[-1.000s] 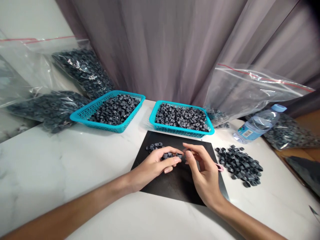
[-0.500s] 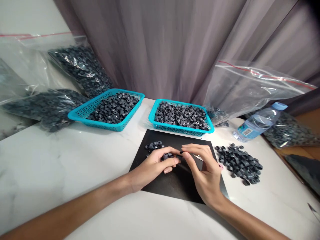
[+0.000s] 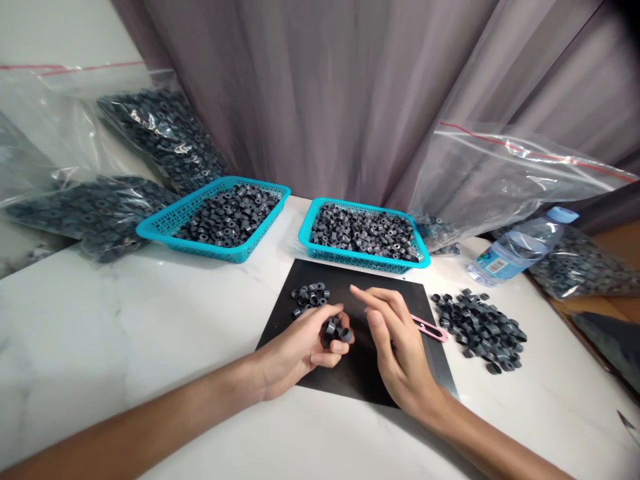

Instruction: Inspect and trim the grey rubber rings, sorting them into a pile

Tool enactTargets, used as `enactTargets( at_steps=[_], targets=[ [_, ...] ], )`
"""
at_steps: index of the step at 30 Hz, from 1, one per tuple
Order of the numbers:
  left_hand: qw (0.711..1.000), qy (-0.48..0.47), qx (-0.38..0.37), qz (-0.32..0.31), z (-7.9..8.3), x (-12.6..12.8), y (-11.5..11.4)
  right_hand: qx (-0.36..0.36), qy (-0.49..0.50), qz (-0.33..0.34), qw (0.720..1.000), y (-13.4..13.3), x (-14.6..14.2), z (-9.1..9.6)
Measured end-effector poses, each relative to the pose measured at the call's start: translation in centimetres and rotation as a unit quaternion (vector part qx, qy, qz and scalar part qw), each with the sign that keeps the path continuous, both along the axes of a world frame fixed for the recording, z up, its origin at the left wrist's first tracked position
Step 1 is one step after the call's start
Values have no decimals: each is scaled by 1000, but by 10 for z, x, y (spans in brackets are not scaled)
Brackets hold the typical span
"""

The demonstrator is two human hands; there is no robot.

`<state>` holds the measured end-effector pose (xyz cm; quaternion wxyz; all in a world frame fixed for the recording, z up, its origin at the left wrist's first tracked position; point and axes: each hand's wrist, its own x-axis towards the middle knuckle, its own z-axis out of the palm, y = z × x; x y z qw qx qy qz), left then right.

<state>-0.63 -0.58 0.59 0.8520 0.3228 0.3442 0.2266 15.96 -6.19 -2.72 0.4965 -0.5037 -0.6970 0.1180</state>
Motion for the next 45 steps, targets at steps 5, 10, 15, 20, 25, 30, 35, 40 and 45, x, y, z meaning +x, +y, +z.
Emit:
enactTargets(
  at_steps=[5, 10, 15, 20, 25, 30, 35, 40, 45],
  targets=[
    [998, -23, 24, 62, 22, -7, 17, -42, -71, 48, 995, 6, -2, -3],
    [988, -13, 49, 146, 34, -15, 37, -50, -221, 87, 970, 4, -7, -2],
    [979, -9, 107, 175, 27, -17, 45, -49, -306, 84, 947, 3, -10, 1],
    [965, 32, 165, 200, 17, -16, 42, -37, -270, 89, 958, 4, -10, -1],
    [977, 84, 182, 71, 17, -13, 27, 30, -141, 69, 987, 1, -8, -4],
    [977, 118, 177, 10, 14, -6, 12, 103, -4, 12, 995, -4, -6, -3],
    [987, 112, 110, -37, 3, 1, -1, 79, 72, 21, 994, -1, -6, -5],
    [990, 108, 92, 4, 1, 1, -7, 61, 29, 63, 996, 0, -4, -2],
    [994, 95, 46, 15, -1, 3, -6, 53, -4, 114, 992, -2, -1, 0]
  ],
)
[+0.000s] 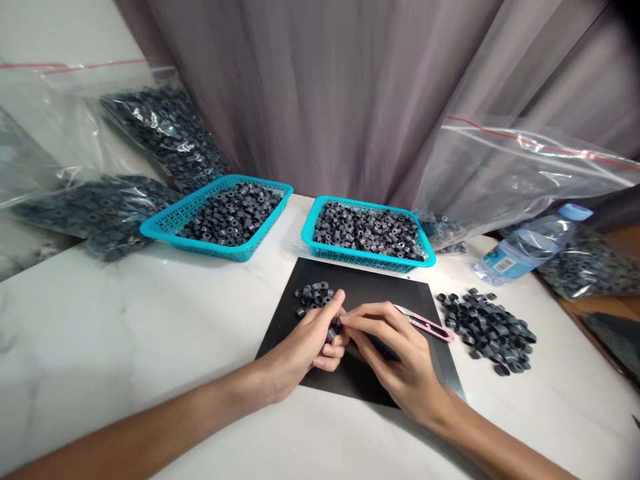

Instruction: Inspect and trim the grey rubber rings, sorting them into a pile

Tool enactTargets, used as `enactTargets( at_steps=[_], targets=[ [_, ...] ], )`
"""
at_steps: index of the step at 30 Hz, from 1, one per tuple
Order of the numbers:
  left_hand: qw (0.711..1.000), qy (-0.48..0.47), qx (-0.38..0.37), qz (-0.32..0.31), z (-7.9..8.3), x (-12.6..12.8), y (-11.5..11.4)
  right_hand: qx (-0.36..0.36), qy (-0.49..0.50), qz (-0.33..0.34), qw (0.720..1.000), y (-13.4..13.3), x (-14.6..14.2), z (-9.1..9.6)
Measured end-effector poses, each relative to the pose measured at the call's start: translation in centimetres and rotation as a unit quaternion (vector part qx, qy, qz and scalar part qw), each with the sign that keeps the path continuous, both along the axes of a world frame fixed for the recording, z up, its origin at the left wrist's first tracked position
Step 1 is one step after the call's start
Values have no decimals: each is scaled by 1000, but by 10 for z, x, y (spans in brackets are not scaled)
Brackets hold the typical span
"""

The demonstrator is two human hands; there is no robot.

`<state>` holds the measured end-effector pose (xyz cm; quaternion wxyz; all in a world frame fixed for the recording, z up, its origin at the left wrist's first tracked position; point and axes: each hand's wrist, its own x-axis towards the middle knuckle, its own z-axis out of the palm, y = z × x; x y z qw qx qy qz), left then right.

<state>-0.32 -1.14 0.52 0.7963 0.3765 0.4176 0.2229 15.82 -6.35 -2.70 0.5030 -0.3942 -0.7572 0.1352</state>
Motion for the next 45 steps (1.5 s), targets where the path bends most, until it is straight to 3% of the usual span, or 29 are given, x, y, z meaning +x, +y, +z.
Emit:
enactTargets(
  at_steps=[6, 10, 13, 17, 22, 26, 30, 35, 40, 45],
  targets=[
    [1000, 0, -7, 28, -1, 1, -3, -8, 0, 18, 1000, -3, -1, 5],
    [999, -10, 41, 2, -6, 0, -1, -29, 45, -60, 997, -1, 0, 2],
    [989, 33, 143, -24, -5, -1, 3, -84, 48, -118, 988, 6, 1, -4],
    [934, 116, 335, -33, 7, -5, 4, -104, -83, -69, 989, 9, -1, -4],
    [909, 113, 394, -68, 20, -11, 5, -83, -229, -8, 970, 8, -5, 2],
    [925, 47, 366, -92, 16, -11, 8, -93, -256, 4, 962, 11, -5, 2],
    [964, -32, 238, -115, 11, -9, 13, -95, -252, 9, 963, 11, -6, 1],
    [982, -82, 138, -101, 10, -10, 23, -108, -196, -2, 975, 10, -7, 1],
    [982, -103, 118, -101, 10, -10, 27, -82, -77, -23, 993, 11, -6, 0],
    [980, -88, 139, -115, 8, -8, 24, 4, 18, -92, 996, 4, -4, 0]
  ],
)
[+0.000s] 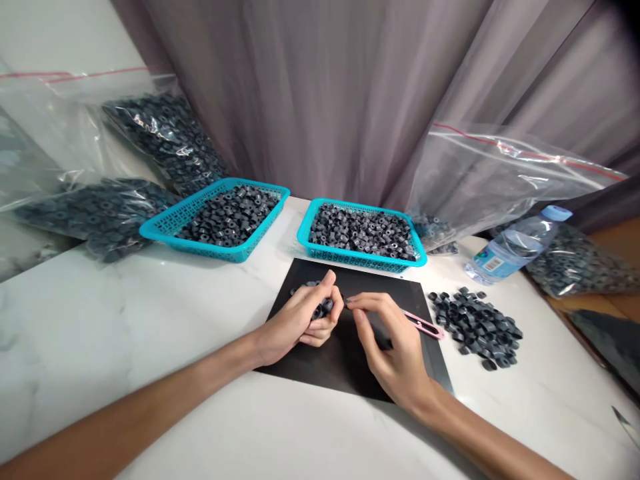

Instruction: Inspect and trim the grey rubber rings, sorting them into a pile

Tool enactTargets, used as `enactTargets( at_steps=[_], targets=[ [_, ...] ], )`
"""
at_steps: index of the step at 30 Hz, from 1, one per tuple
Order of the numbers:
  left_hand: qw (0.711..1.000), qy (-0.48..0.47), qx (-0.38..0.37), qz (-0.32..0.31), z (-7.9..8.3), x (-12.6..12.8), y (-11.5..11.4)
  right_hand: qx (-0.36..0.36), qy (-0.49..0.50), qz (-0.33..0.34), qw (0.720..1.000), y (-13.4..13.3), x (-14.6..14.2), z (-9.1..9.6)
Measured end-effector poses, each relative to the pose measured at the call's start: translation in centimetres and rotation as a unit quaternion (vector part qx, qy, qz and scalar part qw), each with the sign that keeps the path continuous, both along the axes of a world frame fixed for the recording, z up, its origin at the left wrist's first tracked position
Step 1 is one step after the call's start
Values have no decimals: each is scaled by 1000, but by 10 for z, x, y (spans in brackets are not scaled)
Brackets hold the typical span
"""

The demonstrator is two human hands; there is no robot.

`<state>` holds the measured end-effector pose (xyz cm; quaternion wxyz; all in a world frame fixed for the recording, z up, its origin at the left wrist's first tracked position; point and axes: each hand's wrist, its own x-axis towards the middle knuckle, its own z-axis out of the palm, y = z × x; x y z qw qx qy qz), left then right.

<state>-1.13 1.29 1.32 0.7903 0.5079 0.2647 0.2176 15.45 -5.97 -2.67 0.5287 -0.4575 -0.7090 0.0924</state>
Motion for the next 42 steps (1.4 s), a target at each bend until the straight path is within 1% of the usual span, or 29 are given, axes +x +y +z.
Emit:
enactTargets(
  at_steps=[2, 4, 7, 10, 12, 14, 17, 20, 23, 26, 29, 31, 33, 35, 37, 39, 42],
  targets=[
    [1000, 10, 5, 1, -2, 1, -1, 34, 8, -2, 999, -4, 0, 0],
    [1000, 18, -4, 0, -4, 1, -1, 51, 4, 12, 999, -7, 0, 2],
    [999, 30, -32, 4, -5, 3, -2, 56, -28, 44, 997, -8, 0, 4],
    [997, 43, -55, 21, -4, 5, -4, 64, -92, 78, 991, -8, 1, 4],
    [996, 46, -66, 38, -3, 5, -5, 64, -129, 88, 986, -7, 1, 4],
    [994, 47, -82, 49, -4, 5, -4, 57, -140, 89, 984, -7, 2, 5],
    [991, 46, -111, 57, -6, 4, -2, 48, -106, 75, 990, -7, 2, 5],
    [991, 32, -117, 52, -6, 1, 0, 20, -48, 53, 997, -6, 1, 4],
    [993, 15, -110, 39, -2, -1, 3, -19, -16, -3, 1000, -2, 0, 0],
    [992, 2, -113, 49, 5, -5, 10, -49, -49, -76, 995, 1, 0, -2],
    [991, 4, -115, 71, 11, -8, 17, -91, -98, -115, 984, 3, -1, -3],
    [991, 13, -112, 74, 12, -10, 19, -113, -122, -113, 980, 3, -1, -4],
    [991, 19, -111, 68, 11, -9, 18, -124, -127, -84, 980, 4, 0, -6],
    [992, 23, -105, 60, 9, -8, 15, -127, -105, -47, 985, 5, 0, -8],
    [993, 28, -98, 51, 6, -6, 12, -123, -73, -24, 989, 5, 1, -9],
    [994, 31, -97, 48, 2, -3, 9, -106, -46, -21, 993, 5, 1, -8],
    [992, 33, -117, 43, -2, 0, 4, -44, -15, -42, 998, 2, 1, -5]
  ],
)
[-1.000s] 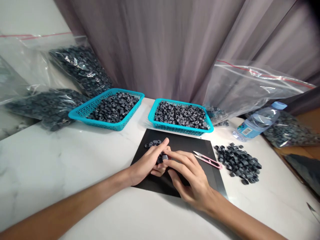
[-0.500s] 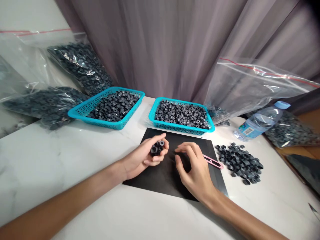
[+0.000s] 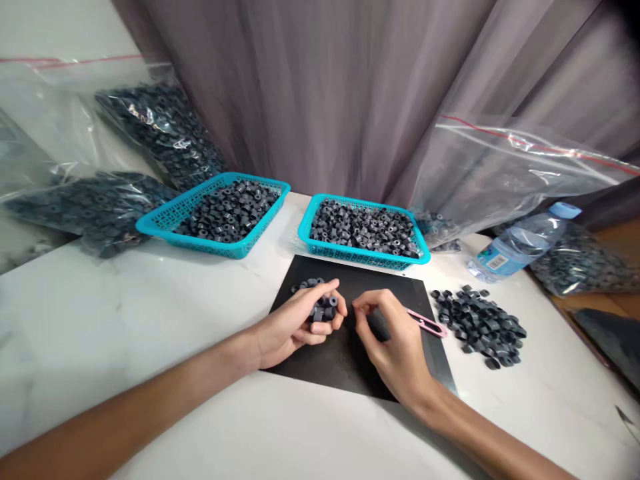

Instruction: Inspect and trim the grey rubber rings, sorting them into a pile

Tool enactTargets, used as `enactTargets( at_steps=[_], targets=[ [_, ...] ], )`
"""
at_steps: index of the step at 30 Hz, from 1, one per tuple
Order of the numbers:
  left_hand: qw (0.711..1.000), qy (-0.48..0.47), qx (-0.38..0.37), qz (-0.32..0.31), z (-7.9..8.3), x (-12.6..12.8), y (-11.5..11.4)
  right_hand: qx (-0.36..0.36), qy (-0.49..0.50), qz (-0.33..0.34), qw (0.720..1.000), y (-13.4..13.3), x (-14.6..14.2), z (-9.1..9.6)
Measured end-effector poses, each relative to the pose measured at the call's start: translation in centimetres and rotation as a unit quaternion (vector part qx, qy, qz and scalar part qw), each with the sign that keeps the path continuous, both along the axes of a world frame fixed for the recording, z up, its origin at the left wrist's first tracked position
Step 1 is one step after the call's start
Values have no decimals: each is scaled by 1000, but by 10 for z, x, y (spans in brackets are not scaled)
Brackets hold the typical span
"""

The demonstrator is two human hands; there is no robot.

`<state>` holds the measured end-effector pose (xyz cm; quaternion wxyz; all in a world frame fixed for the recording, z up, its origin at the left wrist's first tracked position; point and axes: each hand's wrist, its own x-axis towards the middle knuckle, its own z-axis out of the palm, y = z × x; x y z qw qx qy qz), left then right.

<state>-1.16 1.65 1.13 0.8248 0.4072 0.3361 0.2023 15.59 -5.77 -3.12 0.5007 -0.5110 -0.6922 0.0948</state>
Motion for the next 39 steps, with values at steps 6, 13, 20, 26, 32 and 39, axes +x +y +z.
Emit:
enactTargets(
  at_steps=[6, 13, 20, 26, 32, 39],
  targets=[
    [999, 17, -36, -13, 0, 4, -14, 93, 27, 23, 995, -5, -3, 2],
    [998, 16, -51, -19, -2, 6, -16, 81, 39, 74, 993, -4, -4, -1],
    [999, 27, -40, -3, 1, 6, -16, 27, 85, 87, 992, -3, -1, 0],
    [999, 40, -30, 10, 3, 6, -15, -17, 142, 79, 986, -1, 1, -1],
    [999, 39, -28, -1, 0, 7, -17, -24, 155, 82, 984, -5, 0, 1],
    [999, 41, -30, -15, -1, 5, -15, -92, 79, 19, 992, 4, 5, -1]
  ],
)
